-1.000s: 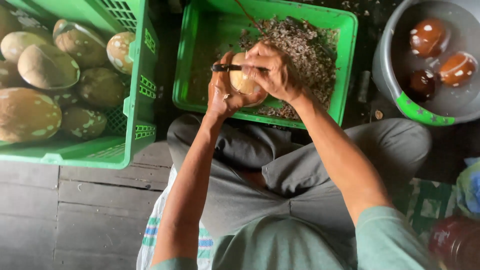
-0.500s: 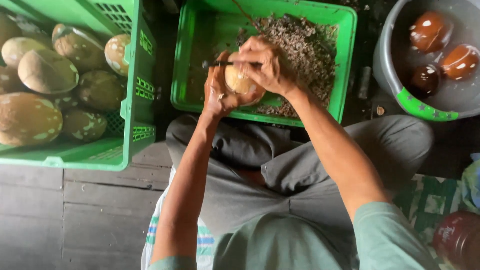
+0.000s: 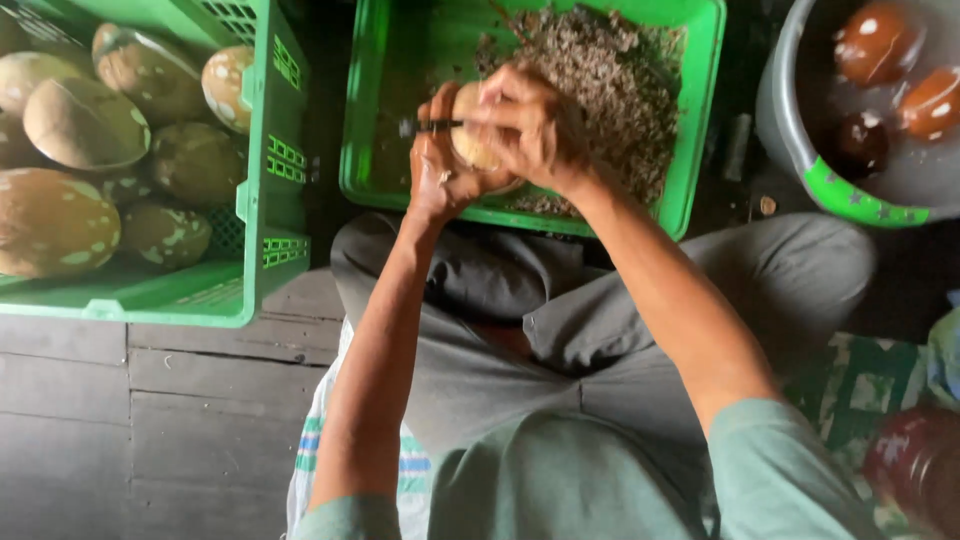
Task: Peeling the outer husk of coconuts using a small hand tool while sitting on the floor.
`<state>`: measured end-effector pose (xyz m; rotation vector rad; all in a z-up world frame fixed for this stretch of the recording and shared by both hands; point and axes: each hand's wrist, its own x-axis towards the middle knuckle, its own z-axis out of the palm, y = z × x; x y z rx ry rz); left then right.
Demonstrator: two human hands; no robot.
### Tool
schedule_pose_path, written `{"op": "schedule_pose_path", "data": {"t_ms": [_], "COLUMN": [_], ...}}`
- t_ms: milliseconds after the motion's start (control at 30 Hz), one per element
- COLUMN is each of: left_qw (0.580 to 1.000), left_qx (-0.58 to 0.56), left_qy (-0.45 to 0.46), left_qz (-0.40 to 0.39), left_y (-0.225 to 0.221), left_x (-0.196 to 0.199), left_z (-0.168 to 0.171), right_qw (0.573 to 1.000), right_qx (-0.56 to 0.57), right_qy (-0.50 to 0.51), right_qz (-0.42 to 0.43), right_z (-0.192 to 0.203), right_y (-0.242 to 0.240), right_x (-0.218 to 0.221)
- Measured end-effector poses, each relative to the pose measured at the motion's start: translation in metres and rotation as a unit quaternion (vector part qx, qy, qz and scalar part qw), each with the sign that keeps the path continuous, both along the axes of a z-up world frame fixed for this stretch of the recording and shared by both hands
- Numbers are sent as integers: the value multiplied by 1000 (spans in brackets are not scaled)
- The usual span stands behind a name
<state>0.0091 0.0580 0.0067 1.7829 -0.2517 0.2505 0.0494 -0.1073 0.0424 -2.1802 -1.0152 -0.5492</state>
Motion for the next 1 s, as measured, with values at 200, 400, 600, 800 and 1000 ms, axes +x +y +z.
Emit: {"op": "schedule_pose_path", "data": {"t_ms": [200,400,600,800,1000], "left_qw": [988,981,974,979,974], "left_qx": [87,160,-163,144,164], "left_qy": [-112,-19,84,-84,-78], "left_qz": [64,105,-134,118,132], "left_y": [-4,-20,7,-24,-26], "left_x": [-2,-15,14,-9,-9], "left_z": [-20,-16,-15,-21,-21], "right_qw": [996,974,871,974,984], "right_qx": [51,125,321,191,136], "right_qy": [42,156,339,108,100], "right_qz": [60,-110,-152,-52,-55], "right_z": [21,-115,-99,-56,-60], "right_y": [4,-54,-75,-34,-21], "right_x": [-13,43,-5,-14,28]}}
